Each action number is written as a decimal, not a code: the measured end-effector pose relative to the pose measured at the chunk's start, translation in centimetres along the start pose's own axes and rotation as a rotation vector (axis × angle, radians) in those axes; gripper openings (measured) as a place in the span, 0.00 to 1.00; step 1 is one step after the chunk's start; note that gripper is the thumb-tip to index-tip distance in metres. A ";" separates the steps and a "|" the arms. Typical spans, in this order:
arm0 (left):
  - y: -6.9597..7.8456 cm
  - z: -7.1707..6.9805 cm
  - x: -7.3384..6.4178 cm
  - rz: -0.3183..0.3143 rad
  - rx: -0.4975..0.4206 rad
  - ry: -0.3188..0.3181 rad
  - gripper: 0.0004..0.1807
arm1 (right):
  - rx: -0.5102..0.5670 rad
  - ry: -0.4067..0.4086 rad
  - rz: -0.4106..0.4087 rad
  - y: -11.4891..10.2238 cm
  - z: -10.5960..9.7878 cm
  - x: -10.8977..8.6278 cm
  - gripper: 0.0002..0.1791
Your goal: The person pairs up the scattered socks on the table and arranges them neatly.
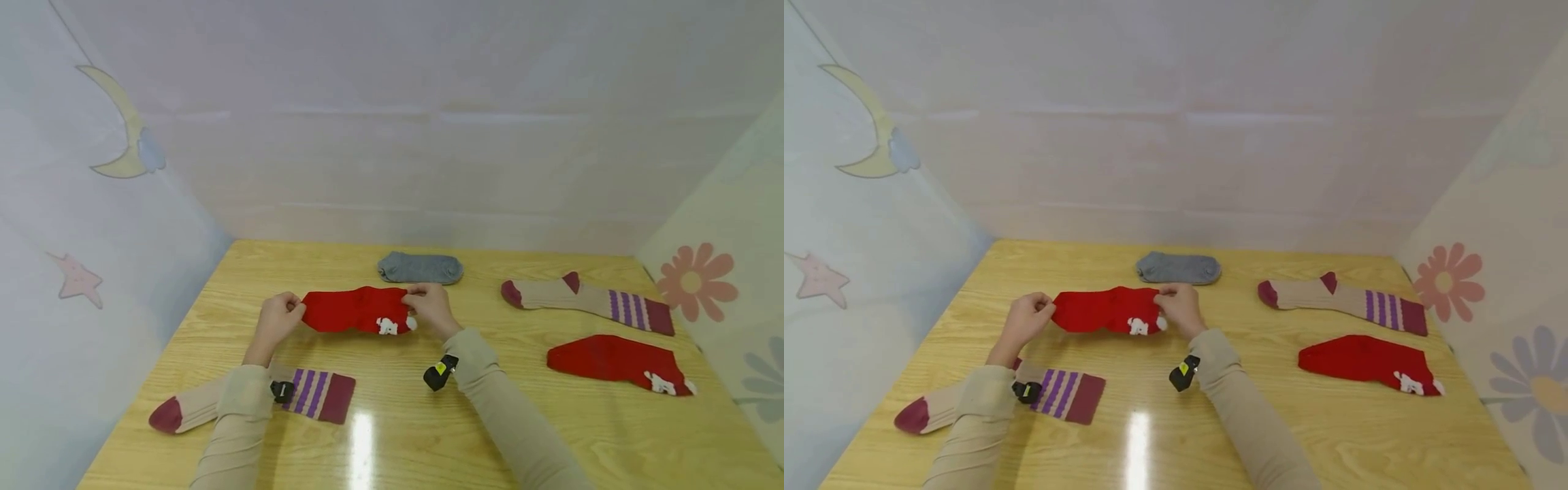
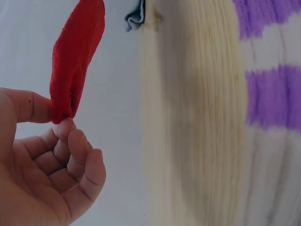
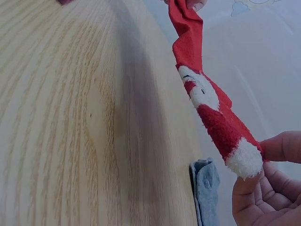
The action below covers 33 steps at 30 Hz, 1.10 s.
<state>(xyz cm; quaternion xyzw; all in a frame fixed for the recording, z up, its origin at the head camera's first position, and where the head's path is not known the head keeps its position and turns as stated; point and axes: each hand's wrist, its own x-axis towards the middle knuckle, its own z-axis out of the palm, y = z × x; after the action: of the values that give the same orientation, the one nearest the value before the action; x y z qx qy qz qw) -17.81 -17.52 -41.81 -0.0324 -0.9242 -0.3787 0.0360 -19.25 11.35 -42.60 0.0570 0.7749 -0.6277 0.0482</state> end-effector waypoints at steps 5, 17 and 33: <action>0.2 0.4 0.2 0.008 -0.009 -0.011 0.07 | -0.007 0.013 0.017 0.0 -0.6 0.0 0.10; 0.7 1.0 0.7 -0.010 -0.064 -0.039 0.08 | -0.011 0.017 0.005 0.7 -1.8 0.2 0.11; 1.4 3.3 1.7 0.019 -0.125 -0.052 0.06 | -0.056 0.039 0.031 1.1 -4.1 -0.2 0.12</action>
<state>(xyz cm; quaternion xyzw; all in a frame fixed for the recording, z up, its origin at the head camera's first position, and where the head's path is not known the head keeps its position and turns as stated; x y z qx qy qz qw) -19.47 -14.14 -43.00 -0.0530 -0.8991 -0.4343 0.0137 -18.92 15.56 -42.80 0.0801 0.7920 -0.6036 0.0445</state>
